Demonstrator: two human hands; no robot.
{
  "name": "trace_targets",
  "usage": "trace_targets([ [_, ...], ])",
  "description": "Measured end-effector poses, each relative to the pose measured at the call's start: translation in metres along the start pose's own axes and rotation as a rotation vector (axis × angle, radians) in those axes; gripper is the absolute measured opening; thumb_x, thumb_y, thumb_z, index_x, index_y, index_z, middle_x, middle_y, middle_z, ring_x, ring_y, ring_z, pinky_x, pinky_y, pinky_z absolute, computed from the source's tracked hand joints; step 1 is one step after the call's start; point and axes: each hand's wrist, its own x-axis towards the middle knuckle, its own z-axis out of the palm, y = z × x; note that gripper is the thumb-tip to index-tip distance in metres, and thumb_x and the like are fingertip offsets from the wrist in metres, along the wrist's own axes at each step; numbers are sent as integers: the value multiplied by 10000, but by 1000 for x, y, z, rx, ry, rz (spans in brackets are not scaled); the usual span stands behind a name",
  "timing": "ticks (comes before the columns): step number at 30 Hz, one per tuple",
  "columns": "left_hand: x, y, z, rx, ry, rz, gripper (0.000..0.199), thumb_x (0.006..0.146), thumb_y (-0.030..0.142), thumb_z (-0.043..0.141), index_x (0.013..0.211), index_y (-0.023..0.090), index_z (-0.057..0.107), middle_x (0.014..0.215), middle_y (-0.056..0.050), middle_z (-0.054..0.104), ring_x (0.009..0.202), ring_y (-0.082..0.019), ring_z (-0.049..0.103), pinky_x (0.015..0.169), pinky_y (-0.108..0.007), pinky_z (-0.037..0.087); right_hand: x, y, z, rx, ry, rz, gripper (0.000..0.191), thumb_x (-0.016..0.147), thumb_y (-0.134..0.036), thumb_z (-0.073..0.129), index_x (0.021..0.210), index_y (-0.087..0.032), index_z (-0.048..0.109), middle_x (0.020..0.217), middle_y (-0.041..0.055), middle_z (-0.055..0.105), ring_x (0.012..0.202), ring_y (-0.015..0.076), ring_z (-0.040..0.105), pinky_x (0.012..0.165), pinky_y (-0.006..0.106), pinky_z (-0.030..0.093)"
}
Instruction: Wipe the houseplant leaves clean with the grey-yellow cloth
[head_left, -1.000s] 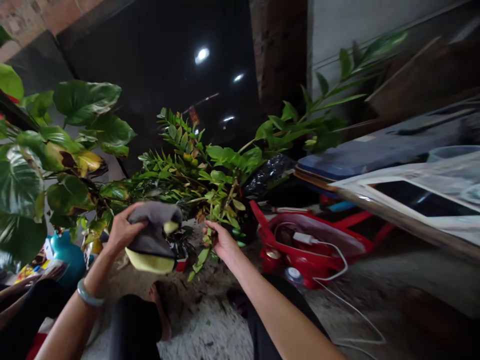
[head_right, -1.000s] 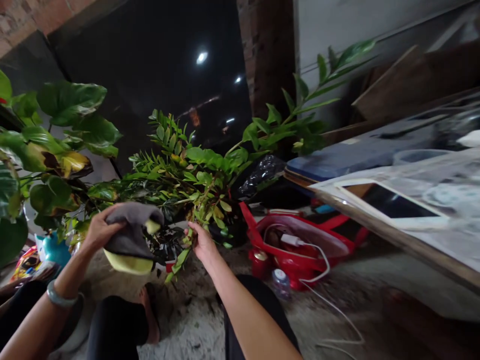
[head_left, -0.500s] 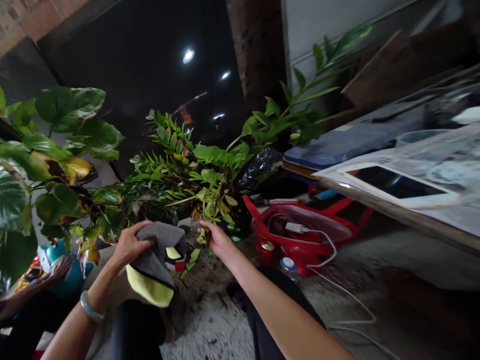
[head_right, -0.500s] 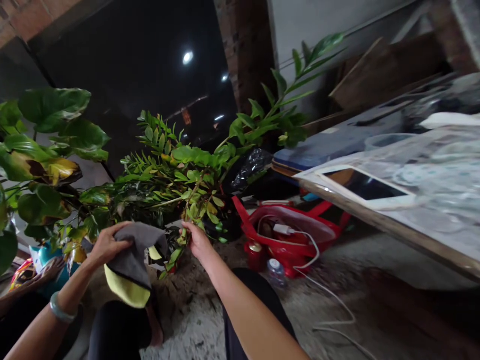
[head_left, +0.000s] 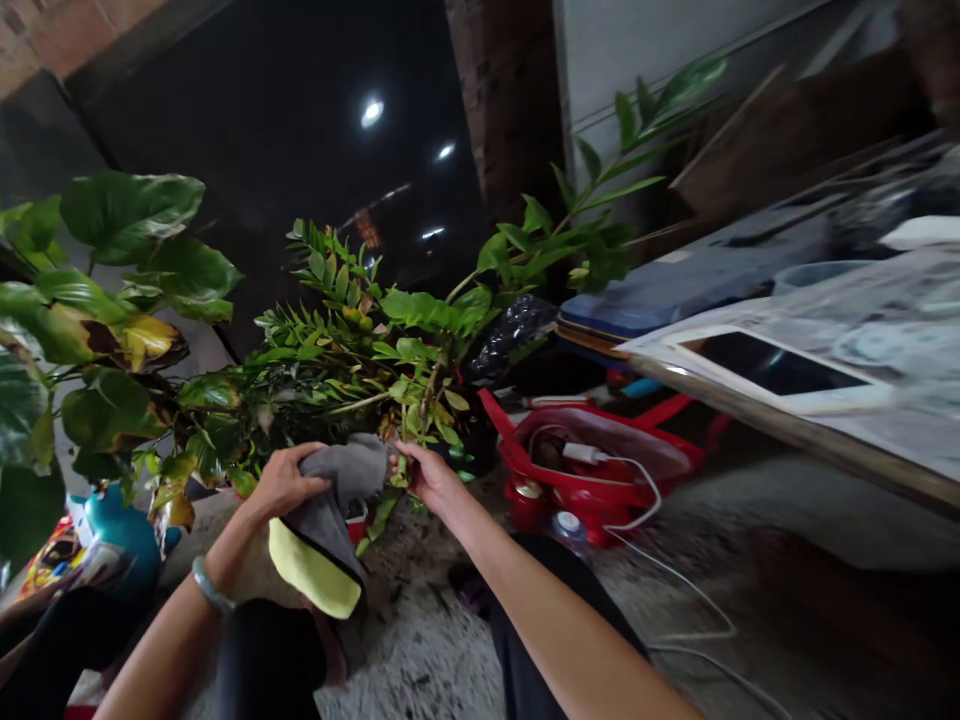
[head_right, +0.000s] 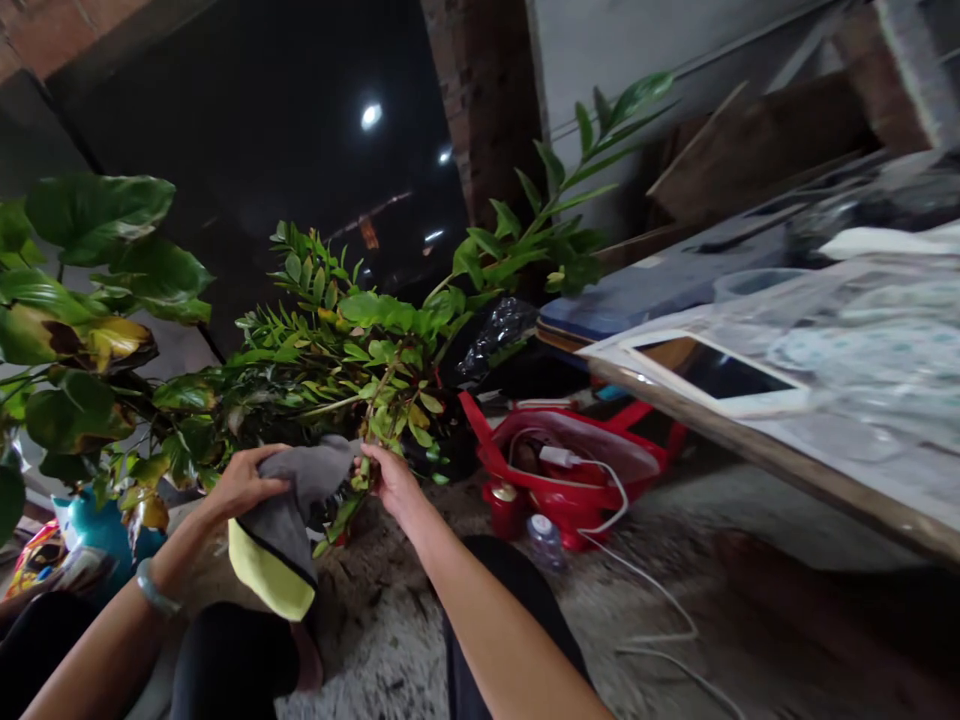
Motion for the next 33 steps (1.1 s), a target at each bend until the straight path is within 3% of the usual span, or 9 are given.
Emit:
trace_targets([
  [2, -3, 7, -23, -66, 99, 35, 476, 679, 280, 727, 1148, 208, 762, 1011, -24, 791, 932, -266, 723, 865, -347, 566, 1, -2, -4, -4, 6, 4, 98, 825, -114, 645, 763, -176, 601, 530, 6, 668, 394, 123, 586, 388, 215, 479],
  [5, 12, 17, -55, -62, 419, 125, 518, 730, 331, 715, 1228, 185, 716, 1159, -52, 760, 1058, -266, 692, 984, -365, 523, 2, -2, -8, -21, 18, 0, 88, 808, -118, 670, 772, -176, 613, 542, 7, 678, 398, 121, 588, 381, 211, 474],
  [8, 28, 11, -59, 14, 625, 157, 554, 765, 316, 694, 1298, 164, 668, 1268, -97, 716, 1175, -269, 645, 1076, -388, 460, 3, 0, -9, -36, 21, -10, 86, 801, -128, 683, 774, -176, 617, 559, 11, 690, 409, 120, 594, 391, 214, 486],
  [10, 28, -1, -45, 80, 527, 91, 580, 747, 289, 697, 1310, 155, 661, 1296, -130, 703, 1197, -298, 639, 1072, -423, 461, 3, 1, -9, -41, 20, -15, 95, 794, -133, 695, 777, -180, 615, 563, 10, 692, 414, 123, 600, 398, 217, 493],
  [14, -7, -22, -9, 138, 125, -84, 562, 670, 227, 709, 1231, 203, 722, 1164, -103, 766, 1065, -333, 698, 978, -448, 514, 4, 2, -9, -45, -2, -20, 108, 777, -127, 714, 804, -183, 626, 557, 3, 684, 414, 129, 601, 406, 227, 500],
  [16, -30, -26, 0, 41, 65, -125, 547, 665, 239, 699, 1211, 224, 733, 1118, -65, 782, 1022, -310, 711, 957, -416, 527, 4, 1, -10, -50, -15, -17, 106, 777, -126, 713, 804, -182, 626, 553, 0, 679, 409, 128, 593, 404, 230, 497],
  [25, -90, -29, 3, -388, 292, -340, 704, 592, 460, 747, 1215, 135, 704, 1146, -109, 767, 1097, -348, 687, 989, -426, 532, -2, 5, -10, -168, 13, -2, 68, 826, -189, 696, 817, -177, 629, 605, 26, 711, 451, 139, 628, 405, 216, 480],
  [30, -112, -28, -9, -372, 386, -328, 667, 572, 453, 768, 1175, 171, 722, 1132, -91, 772, 1103, -349, 689, 972, -407, 547, -3, 11, -11, -413, -1, -2, 218, 838, -389, 728, 864, -194, 634, 613, -7, 679, 525, 144, 648, 431, 198, 464],
  [33, -119, -25, -17, -364, 432, -325, 645, 566, 457, 766, 1154, 196, 730, 1084, -78, 782, 1052, -345, 709, 889, -387, 584, -5, 14, -12, -570, -104, 44, 370, 780, -516, 772, 929, -200, 649, 682, 37, 729, 580, 169, 683, 432, 189, 442],
])
